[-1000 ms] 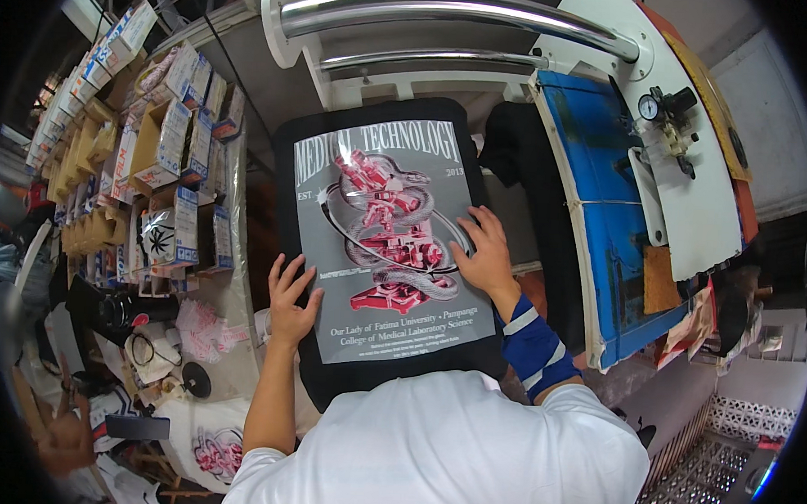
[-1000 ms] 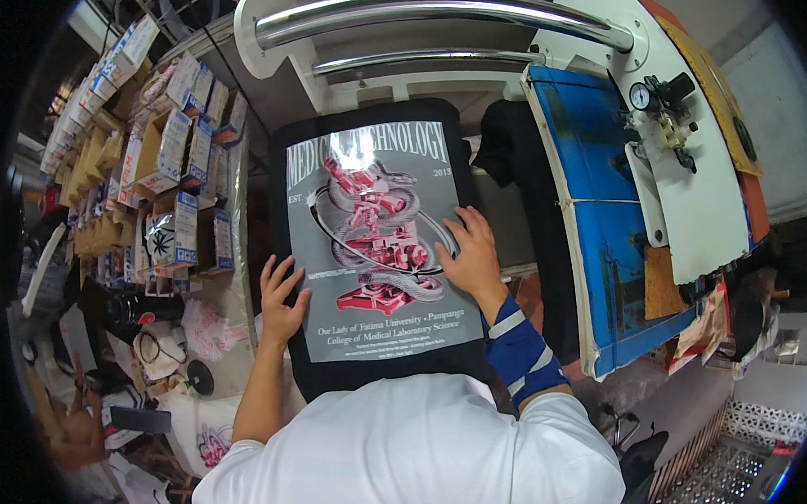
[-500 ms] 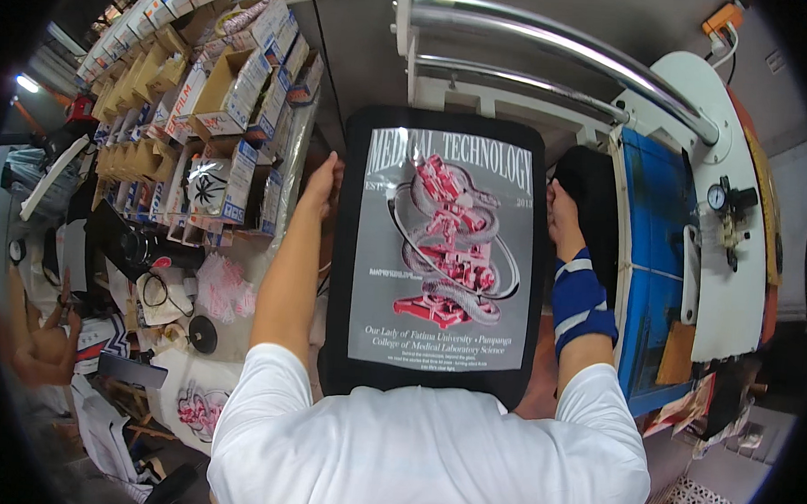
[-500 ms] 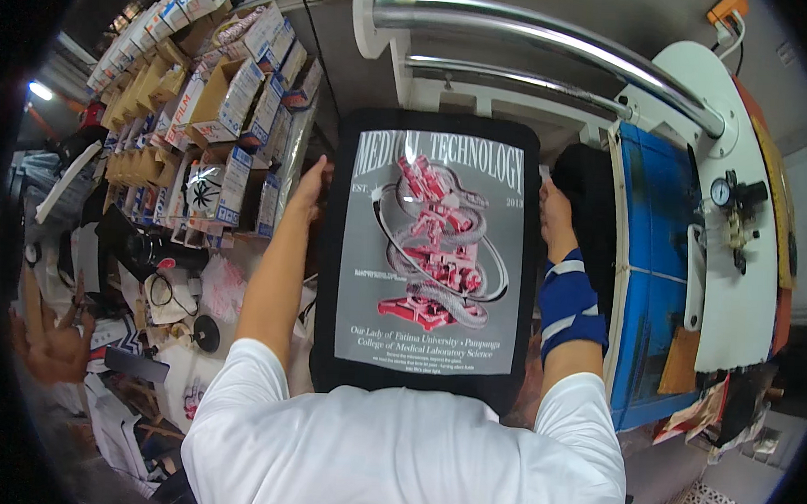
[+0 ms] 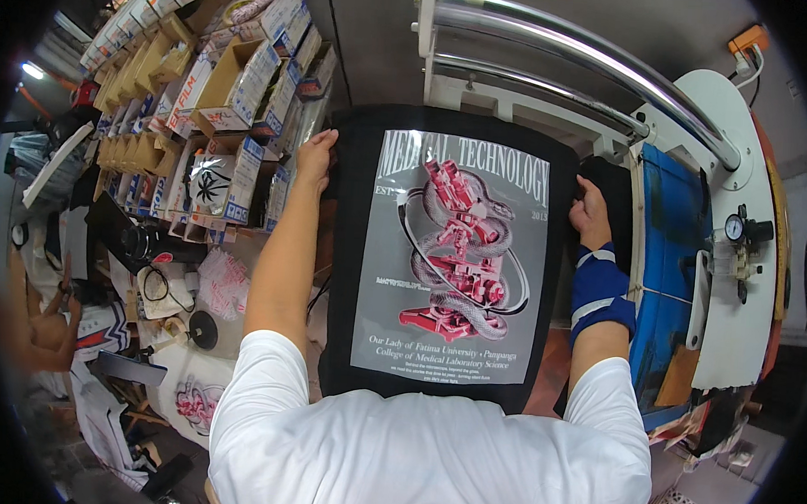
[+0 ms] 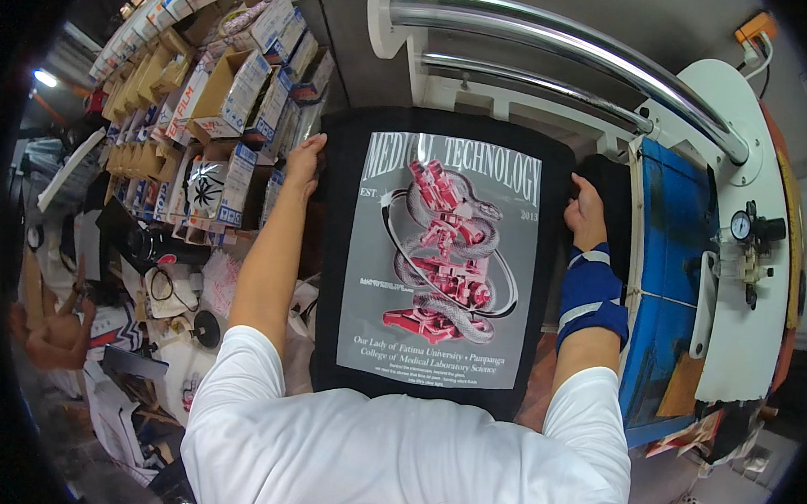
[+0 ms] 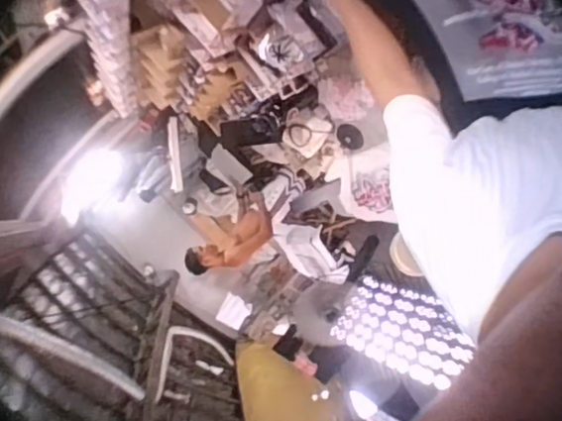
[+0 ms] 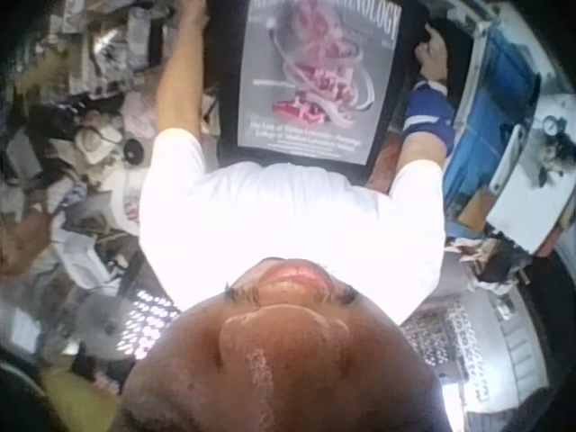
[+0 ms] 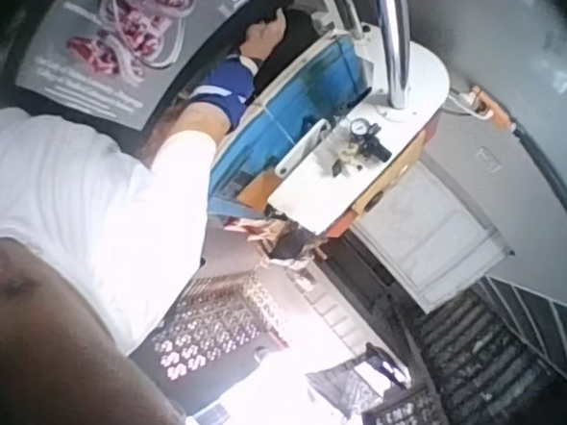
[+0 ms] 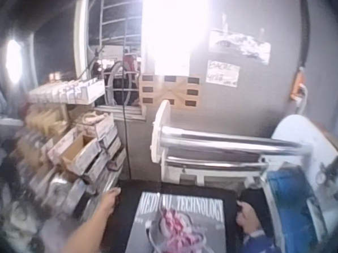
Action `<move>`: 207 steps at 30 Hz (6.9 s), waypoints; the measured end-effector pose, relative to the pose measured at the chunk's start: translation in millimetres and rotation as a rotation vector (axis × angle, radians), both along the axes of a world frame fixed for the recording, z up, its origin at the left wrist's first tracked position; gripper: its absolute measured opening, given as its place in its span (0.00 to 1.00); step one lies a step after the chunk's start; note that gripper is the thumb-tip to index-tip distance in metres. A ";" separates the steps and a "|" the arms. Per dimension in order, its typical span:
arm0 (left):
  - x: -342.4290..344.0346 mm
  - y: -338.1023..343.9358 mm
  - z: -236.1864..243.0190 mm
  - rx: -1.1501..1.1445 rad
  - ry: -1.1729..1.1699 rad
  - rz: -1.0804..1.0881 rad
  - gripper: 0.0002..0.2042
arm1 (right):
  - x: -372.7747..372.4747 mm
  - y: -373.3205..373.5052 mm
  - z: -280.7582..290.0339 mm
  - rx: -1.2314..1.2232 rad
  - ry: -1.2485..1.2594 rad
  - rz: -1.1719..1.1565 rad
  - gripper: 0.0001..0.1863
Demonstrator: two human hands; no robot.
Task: The person places a black t-shirt on a heat press, aligns a printed transfer sheet on the shirt, and operates the press to apply the design. They repeat this process for multiple shirts, handling each one individually and stacking finished shirts on a nearby chair.
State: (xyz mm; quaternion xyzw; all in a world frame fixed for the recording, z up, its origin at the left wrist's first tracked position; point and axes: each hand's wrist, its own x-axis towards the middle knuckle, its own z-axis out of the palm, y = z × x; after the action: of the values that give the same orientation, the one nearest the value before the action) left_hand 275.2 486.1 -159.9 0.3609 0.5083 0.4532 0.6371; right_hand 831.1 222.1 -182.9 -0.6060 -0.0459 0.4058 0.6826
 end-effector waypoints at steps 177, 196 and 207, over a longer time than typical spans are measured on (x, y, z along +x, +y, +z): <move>-201.1 -324.8 36.3 -0.190 0.075 -0.259 0.13 | -188.7 -356.6 39.1 -0.247 -0.181 0.177 0.18; -71.0 -353.1 49.3 0.977 0.814 -0.302 0.12 | -291.0 -279.3 84.2 -0.189 -1.543 0.353 0.19; -71.8 -354.6 50.9 0.986 0.814 -0.302 0.13 | -291.6 -279.5 80.5 -0.171 -1.537 0.333 0.18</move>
State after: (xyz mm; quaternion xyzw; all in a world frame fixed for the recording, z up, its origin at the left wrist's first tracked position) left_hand 203.4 131.5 -109.0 0.8207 0.3851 0.3659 0.2103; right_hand 539.4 -57.4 -102.5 -0.7522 -0.5633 -0.0278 0.3409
